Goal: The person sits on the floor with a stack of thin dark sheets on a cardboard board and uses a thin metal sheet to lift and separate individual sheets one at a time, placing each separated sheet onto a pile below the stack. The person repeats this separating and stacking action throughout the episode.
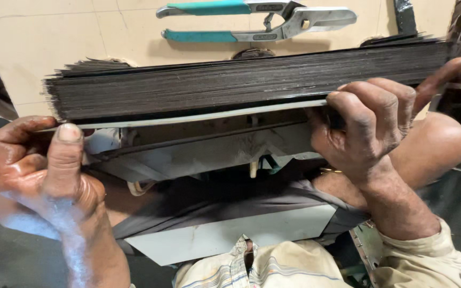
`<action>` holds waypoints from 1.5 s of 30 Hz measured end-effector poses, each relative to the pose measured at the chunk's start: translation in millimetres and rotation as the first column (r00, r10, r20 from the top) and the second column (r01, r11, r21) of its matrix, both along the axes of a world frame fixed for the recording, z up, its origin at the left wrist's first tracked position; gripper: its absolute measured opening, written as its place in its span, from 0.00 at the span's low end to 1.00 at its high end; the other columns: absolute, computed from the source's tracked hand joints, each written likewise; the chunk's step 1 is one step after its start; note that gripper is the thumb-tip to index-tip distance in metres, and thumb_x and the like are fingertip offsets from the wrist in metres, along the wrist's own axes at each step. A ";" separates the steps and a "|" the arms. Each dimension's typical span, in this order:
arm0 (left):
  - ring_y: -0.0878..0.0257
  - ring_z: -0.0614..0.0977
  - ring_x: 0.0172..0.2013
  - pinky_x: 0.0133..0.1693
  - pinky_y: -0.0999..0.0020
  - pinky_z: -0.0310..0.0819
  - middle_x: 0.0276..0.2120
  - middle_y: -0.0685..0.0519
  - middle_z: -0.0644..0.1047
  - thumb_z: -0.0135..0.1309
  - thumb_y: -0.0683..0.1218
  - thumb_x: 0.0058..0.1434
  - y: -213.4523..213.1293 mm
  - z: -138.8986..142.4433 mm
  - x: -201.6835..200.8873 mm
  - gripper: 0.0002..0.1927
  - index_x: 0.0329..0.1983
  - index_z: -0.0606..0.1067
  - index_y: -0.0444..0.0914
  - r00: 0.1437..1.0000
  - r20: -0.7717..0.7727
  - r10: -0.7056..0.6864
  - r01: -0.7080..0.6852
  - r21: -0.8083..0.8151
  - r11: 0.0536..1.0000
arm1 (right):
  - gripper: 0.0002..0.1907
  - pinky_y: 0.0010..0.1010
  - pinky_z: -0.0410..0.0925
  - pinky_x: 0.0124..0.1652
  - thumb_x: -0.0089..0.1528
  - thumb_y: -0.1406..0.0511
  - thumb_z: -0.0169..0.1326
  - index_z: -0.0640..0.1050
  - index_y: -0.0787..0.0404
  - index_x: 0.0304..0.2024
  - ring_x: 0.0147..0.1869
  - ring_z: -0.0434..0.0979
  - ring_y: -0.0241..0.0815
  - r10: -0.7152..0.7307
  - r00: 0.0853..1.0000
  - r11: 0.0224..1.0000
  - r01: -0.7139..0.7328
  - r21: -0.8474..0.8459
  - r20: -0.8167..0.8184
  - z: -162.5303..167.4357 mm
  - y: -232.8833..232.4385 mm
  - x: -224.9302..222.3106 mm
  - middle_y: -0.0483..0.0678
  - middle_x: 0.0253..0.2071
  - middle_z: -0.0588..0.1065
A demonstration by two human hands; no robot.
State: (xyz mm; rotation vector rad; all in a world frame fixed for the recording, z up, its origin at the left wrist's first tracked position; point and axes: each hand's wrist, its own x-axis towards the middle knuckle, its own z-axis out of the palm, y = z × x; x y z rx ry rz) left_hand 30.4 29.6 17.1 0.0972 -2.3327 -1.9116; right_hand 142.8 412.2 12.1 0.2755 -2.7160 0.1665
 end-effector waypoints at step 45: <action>0.59 0.78 0.49 0.57 0.57 0.62 0.43 0.57 0.75 0.60 0.39 0.62 12.1 1.3 -6.6 0.12 0.49 0.81 0.41 0.636 -0.181 -0.750 -0.074 -0.982 0.174 | 0.16 0.44 0.67 0.49 0.54 0.77 0.66 0.86 0.66 0.46 0.46 0.72 0.53 0.070 0.998 0.997 -0.071 -0.025 -0.006 14.1 20.1 14.2 0.50 0.40 0.76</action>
